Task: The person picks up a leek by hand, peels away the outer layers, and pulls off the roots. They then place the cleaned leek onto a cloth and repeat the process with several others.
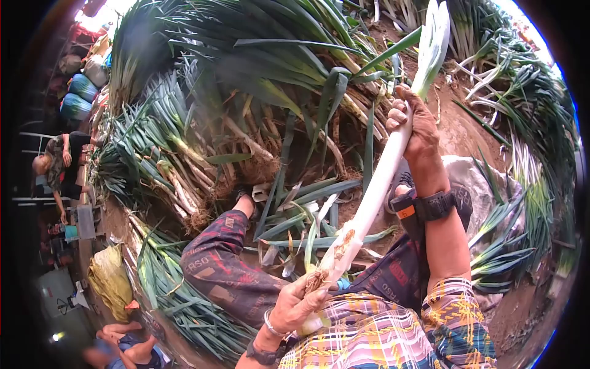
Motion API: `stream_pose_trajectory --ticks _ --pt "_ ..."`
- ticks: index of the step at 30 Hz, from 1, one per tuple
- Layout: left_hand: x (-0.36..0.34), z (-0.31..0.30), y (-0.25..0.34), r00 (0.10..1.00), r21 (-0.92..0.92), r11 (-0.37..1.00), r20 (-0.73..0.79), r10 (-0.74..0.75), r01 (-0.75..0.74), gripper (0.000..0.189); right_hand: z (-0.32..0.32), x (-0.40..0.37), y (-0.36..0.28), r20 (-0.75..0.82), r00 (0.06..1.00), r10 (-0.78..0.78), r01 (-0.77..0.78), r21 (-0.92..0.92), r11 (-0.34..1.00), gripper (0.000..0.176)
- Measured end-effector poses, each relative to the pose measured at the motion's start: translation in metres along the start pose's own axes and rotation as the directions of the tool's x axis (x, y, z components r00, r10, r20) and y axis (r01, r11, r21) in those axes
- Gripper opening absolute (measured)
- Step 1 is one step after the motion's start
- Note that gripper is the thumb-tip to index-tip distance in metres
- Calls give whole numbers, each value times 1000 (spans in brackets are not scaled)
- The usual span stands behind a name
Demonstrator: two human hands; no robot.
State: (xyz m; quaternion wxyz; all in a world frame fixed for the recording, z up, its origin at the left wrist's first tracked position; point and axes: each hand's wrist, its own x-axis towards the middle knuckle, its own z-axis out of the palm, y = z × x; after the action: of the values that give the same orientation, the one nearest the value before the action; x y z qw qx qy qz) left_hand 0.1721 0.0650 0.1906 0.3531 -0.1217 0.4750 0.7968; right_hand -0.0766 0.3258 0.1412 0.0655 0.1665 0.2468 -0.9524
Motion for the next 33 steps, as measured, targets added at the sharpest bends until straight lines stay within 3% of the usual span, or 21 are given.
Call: stream_pose_trajectory --ticks 2,5,6,7,9,10,11,13,14,15,16,17,18,19,20,21,23,24,25,28,33 --pt "-11 3 -5 997 -9 1000 -74 28 -29 37 2 3 8 -59 998 -19 14 -85 996 16" --pt "-50 -16 -14 992 531 845 -64 110 -59 32 2 20 -3 -267 955 -129 66 -230 971 17" --pt "-76 -27 -23 978 350 935 -173 117 -50 29 -10 39 -23 -236 936 -260 192 -275 942 15" --pt "-103 -36 -30 953 146 988 -289 88 -47 28 -27 41 -31 -196 948 -251 203 -236 950 14" --pt "-103 -41 -30 807 232 928 -460 370 -293 28 -22 49 -34 -45 976 -213 202 -178 963 12" --pt "-90 -52 -36 652 201 920 -655 381 -336 27 -21 43 -21 -133 968 -211 198 -104 975 12" --pt "-91 -65 -35 679 -50 853 -631 376 -519 33 -31 42 -17 -61 972 -226 221 -82 972 13" --pt "-92 -97 -19 806 -298 776 -420 416 -556 33 -27 29 -25 -104 948 -300 292 -90 952 14" --pt "-79 -91 -16 794 143 910 -449 410 -389 33 -32 28 -32 -17 958 -287 287 4 958 16" --pt "-63 -84 -2 847 548 827 -376 377 -125 36 -25 17 -32 35 955 -294 293 21 956 14" --pt "-46 -76 11 892 854 512 -299 339 91 41 -20 4 -30 74 946 -315 314 25 949 13" --pt "-27 -57 20 849 982 65 -187 494 179 49 -17 -9 -29 107 934 -340 339 31 940 13" --pt "-8 -61 21 784 1000 -15 -6 621 19 56 -15 -22 -28 158 928 -336 336 32 941 12" --pt "2 -46 29 793 978 199 -74 605 -60 60 -10 -34 -26 180 921 -346 345 37 938 12" --pt "14 -39 28 741 951 182 65 669 -248 64 -6 -49 -24 193 913 -360 359 38 932 12" --pt "23 -14 31 724 906 257 74 686 -336 64 -2 -63 -22 209 904 -374 375 36 926 12" --pt "37 15 21 781 913 143 237 578 -383 59 5 -86 -20 276 876 -396 396 57 916 22" --pt "40 19 11 842 873 264 251 477 -410 48 4 -94 -24 371 850 -374 375 71 924 26" --pt "39 23 3 897 769 513 173 407 -381 44 3 -102 -27 462 816 -348 352 81 932 31" --pt "33 17 -7 861 791 476 121 493 -384 44 21 -134 -39 293 850 -439 459 1 889 39" --pt "13 -10 -29 819 782 514 -8 574 -352 38 14 -162 -78 296 780 -552 525 172 834 37"
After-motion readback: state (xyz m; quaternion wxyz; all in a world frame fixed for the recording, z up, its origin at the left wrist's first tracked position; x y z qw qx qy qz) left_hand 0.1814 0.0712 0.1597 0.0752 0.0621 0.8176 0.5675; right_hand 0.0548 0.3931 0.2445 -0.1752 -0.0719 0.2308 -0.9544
